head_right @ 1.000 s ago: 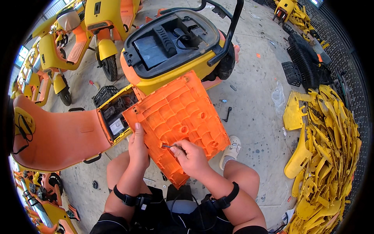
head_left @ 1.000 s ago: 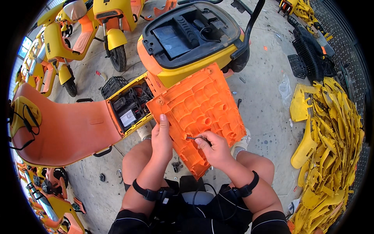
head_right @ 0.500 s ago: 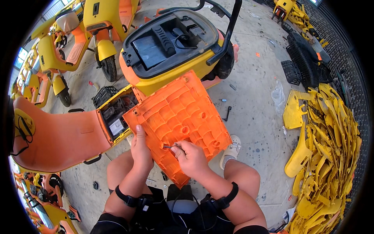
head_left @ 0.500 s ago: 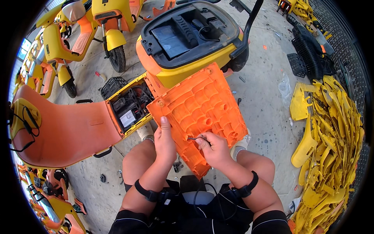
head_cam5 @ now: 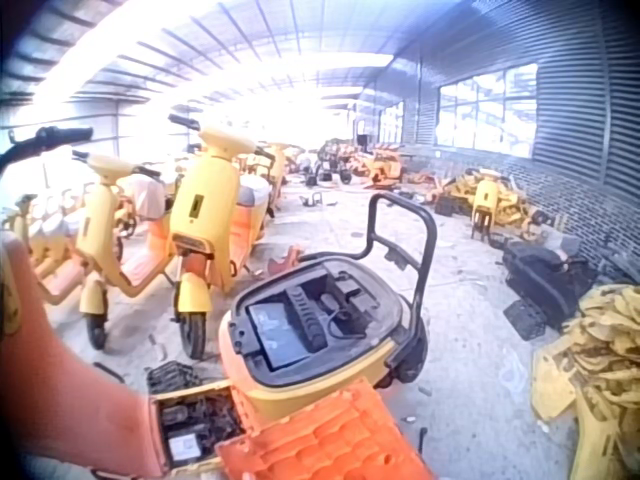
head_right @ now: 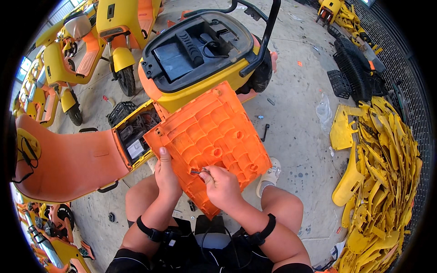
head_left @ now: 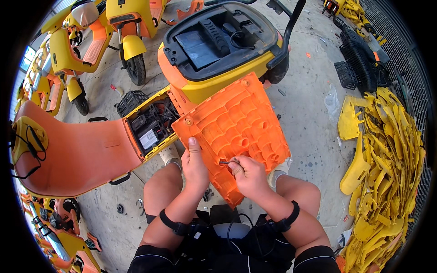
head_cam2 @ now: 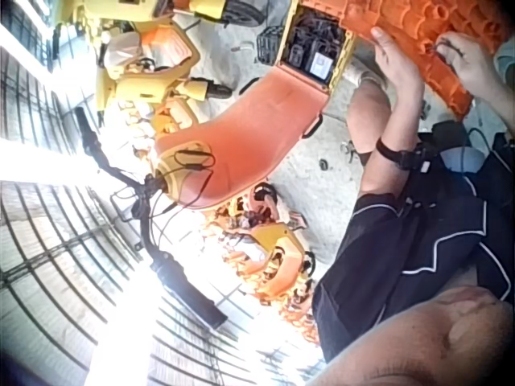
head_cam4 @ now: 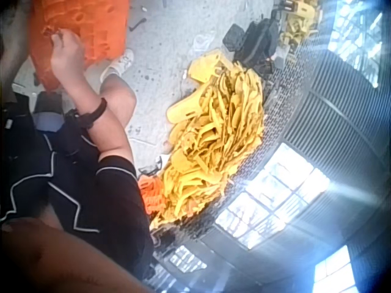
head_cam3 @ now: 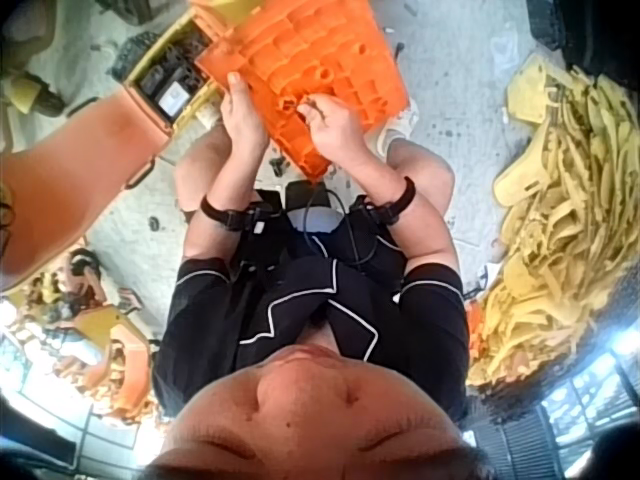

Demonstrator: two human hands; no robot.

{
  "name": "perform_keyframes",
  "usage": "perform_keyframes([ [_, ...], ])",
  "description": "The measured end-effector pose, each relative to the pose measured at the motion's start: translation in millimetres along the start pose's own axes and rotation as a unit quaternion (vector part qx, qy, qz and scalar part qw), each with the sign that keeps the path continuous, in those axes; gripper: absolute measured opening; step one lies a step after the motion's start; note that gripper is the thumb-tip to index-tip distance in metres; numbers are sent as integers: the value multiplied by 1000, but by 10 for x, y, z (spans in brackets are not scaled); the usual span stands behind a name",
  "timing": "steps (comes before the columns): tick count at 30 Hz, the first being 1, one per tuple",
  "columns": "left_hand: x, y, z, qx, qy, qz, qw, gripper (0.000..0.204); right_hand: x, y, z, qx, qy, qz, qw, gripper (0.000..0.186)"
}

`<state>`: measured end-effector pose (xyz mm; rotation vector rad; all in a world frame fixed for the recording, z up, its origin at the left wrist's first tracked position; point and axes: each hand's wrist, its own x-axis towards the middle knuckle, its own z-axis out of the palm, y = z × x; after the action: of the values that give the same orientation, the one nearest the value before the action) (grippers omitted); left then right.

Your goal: The person removes an orange plastic cover from the rear of a yellow electric scooter and uses a small metal tool to scrape or clean the underside of the cover. They then place the cover back on the scooter and use a wrench to tighten a bolt on the handlebar stem.

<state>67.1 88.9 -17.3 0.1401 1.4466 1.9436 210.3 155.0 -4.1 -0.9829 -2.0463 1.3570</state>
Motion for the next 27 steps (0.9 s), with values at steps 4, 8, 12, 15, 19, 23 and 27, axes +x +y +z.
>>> perform_keyframes([
  [4, 7, -14, 7, -7, -9, 15, 1000, 56, -4, 14, 2, -6, 0, -4, 1000, 10],
  [8, 11, -35, 1, 7, -3, 16, 1000, 56, -2, 22, 4, -9, 4, -6, 1000, 11],
  [12, 3, -45, 11, 28, 3, 23, 999, 57, -5, 40, 9, -2, 7, -4, 1000, 11],
  [15, -20, -13, 48, 33, 1, 22, 999, 58, -2, 29, 0, -11, 7, -5, 1000, 10],
  [19, -35, 7, 70, 44, 3, 21, 999, 57, -1, 19, -10, -18, 10, -4, 1000, 10],
  [23, -18, -45, 60, 33, 11, 27, 999, 57, -3, 12, -10, -23, 18, -15, 999, 10],
  [27, -24, -57, 52, 19, 8, 26, 999, 56, -9, 12, -5, -24, 19, -18, 999, 9],
])
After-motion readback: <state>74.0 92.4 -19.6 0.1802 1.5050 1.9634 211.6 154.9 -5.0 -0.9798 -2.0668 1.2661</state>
